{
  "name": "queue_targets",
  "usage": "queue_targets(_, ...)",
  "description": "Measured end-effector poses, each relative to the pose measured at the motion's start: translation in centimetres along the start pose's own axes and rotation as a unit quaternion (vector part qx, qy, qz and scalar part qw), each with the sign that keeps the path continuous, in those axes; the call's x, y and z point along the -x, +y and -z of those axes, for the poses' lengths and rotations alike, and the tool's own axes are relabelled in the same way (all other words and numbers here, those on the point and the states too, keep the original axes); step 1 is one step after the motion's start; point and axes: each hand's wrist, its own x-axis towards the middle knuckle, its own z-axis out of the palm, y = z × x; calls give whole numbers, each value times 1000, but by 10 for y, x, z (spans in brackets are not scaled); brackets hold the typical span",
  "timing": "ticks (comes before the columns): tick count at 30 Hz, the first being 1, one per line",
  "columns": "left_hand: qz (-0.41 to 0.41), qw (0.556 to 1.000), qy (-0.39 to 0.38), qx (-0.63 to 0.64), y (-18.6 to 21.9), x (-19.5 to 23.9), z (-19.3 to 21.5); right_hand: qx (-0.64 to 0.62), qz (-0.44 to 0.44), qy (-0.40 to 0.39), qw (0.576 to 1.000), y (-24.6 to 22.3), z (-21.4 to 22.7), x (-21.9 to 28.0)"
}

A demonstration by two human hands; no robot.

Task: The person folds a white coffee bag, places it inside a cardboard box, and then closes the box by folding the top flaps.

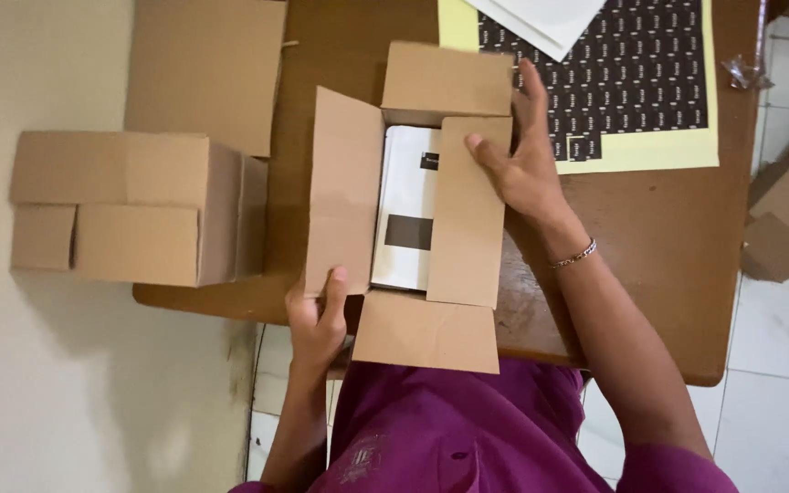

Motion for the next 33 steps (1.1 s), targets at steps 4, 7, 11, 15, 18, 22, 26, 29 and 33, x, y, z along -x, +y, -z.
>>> queue_targets(4, 12, 999, 7, 34, 1, 0, -3, -5, 84, 33, 996, 4, -3, 1)
queue_targets(7, 18, 999, 30, 33, -8, 0, -6, 82, 188, 40, 978, 2, 2, -2)
queue_targets(11, 95, 993, 35, 63, 7, 1, -8, 178, 274, -47, 944, -11, 6, -1)
queue_targets(15, 58, 995, 69, 36, 11, -1, -9, 212, 144, -154, 954, -31, 15, -2)
queue_targets(18, -37, 999, 15, 21, 16, -5, -3, 222, 96, -169, 956, -44, 13, -3)
queue_targets(22, -241, 949, -187, -82, 26, -23, 7, 268, 108, -175, 941, -44, 11, -5)
queue_targets(26, -221, 911, -285, -201, 42, -41, 13, 303, 128, -165, 930, -39, 10, -2)
queue_targets(29, -256, 892, -280, -246, 41, -49, 10, 424, 190, -140, 874, -51, 4, 13)
queue_targets(33, -301, 864, -274, -295, 37, -61, 0, 448, 148, -215, 855, -89, -6, 63)
